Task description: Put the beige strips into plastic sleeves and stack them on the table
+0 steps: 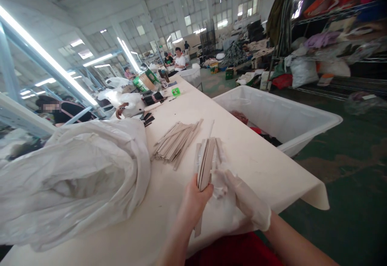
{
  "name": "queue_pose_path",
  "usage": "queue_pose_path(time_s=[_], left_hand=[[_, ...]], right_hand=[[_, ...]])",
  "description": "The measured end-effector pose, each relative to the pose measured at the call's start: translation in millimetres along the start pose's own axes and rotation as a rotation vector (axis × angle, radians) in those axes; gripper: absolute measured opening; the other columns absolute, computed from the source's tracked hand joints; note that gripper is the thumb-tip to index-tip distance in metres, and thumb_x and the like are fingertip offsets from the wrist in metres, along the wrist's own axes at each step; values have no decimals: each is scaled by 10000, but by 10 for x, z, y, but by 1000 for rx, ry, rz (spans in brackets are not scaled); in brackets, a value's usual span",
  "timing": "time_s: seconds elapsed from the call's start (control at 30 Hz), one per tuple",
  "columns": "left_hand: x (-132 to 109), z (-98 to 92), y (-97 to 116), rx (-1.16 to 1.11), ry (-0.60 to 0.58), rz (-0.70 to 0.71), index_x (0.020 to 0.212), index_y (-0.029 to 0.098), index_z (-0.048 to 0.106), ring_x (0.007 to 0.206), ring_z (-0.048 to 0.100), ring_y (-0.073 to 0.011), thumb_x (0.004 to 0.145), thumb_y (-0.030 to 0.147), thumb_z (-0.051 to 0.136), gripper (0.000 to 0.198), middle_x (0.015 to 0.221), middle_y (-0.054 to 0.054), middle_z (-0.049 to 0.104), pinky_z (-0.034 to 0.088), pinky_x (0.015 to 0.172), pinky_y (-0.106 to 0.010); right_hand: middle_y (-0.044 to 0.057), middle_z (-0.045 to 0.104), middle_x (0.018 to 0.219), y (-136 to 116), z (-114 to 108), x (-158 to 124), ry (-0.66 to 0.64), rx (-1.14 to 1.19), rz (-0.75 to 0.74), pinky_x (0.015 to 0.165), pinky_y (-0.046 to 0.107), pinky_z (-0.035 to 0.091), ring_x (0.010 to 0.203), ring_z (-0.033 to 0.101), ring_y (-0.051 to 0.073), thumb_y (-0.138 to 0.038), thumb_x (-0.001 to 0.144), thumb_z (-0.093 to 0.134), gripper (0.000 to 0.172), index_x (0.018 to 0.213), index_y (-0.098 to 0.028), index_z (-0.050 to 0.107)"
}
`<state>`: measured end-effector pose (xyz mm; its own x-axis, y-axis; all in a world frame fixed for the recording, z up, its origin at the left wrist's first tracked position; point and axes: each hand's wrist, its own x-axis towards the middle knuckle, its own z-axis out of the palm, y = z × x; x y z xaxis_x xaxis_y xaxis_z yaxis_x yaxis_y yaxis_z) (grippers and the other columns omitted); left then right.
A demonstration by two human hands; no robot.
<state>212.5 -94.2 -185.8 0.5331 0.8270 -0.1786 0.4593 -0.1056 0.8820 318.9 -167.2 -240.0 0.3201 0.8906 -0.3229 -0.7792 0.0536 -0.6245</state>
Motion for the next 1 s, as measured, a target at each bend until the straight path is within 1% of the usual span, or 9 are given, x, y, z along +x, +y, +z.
queue_pose_path(time_s=[0.1,0.17,0.27,0.37,0.43,0.6,0.83,0.93,1.0], left_hand=[[11,-8,7,1,19,1,777,174,532,544,460,-104,718,278,614,145,597,45,501,360,543,-215],[-27,-34,-16,-20,-6,1,787,178,509,503,434,-93,770,347,573,181,565,55,476,342,504,-207],[-154,-103,-82,-77,-95,-7,761,182,474,453,393,-80,846,468,453,299,515,66,433,318,473,-201],[-311,-165,-165,-213,-171,-75,749,179,461,425,363,-56,846,569,402,406,584,46,474,289,448,-202],[-400,-187,-224,-263,-187,-125,752,176,471,427,365,-51,831,594,422,429,619,32,497,274,439,-203],[-514,-202,-314,-356,-219,-228,775,167,509,469,423,-77,760,576,532,410,579,29,504,304,464,-203],[-463,-85,-190,-208,-200,-152,750,168,531,454,442,-87,716,332,544,168,518,46,505,333,478,-208],[-429,-33,-219,-201,-168,-194,839,146,569,463,473,-97,722,339,500,236,599,14,585,340,476,-220],[-430,-21,-263,-170,-136,-197,798,143,586,465,474,-103,744,368,470,259,566,10,582,339,488,-226]], right_hand=[[-64,451,418,132,55,-116,19,-28,79,410,225,312,379,369,91,-452,688,724,289,663,-190,606],[-60,458,429,120,77,-124,-20,-21,109,422,229,319,388,373,90,-418,690,726,282,622,-188,579],[-35,517,484,-56,58,-31,-31,-36,12,448,237,354,425,426,98,-426,687,712,306,593,-181,554],[-74,418,432,-265,-9,120,65,-54,-114,375,193,235,367,290,42,-457,606,767,413,524,-174,477],[-92,377,442,-347,-52,211,76,-35,-144,361,182,162,366,216,21,-482,568,785,453,530,-170,459],[-85,397,502,-398,-93,331,68,-23,-193,371,183,149,382,196,16,-494,568,779,436,583,-164,494],[-69,439,502,-384,-36,345,208,-79,-364,394,192,249,412,312,57,-403,679,726,300,604,-179,541],[-40,551,596,-392,-18,340,237,-117,-440,585,234,419,540,483,112,-377,700,706,208,708,-191,614],[-9,624,718,-410,-16,336,260,-150,-477,752,286,442,677,562,156,-373,694,702,209,776,-192,639]])
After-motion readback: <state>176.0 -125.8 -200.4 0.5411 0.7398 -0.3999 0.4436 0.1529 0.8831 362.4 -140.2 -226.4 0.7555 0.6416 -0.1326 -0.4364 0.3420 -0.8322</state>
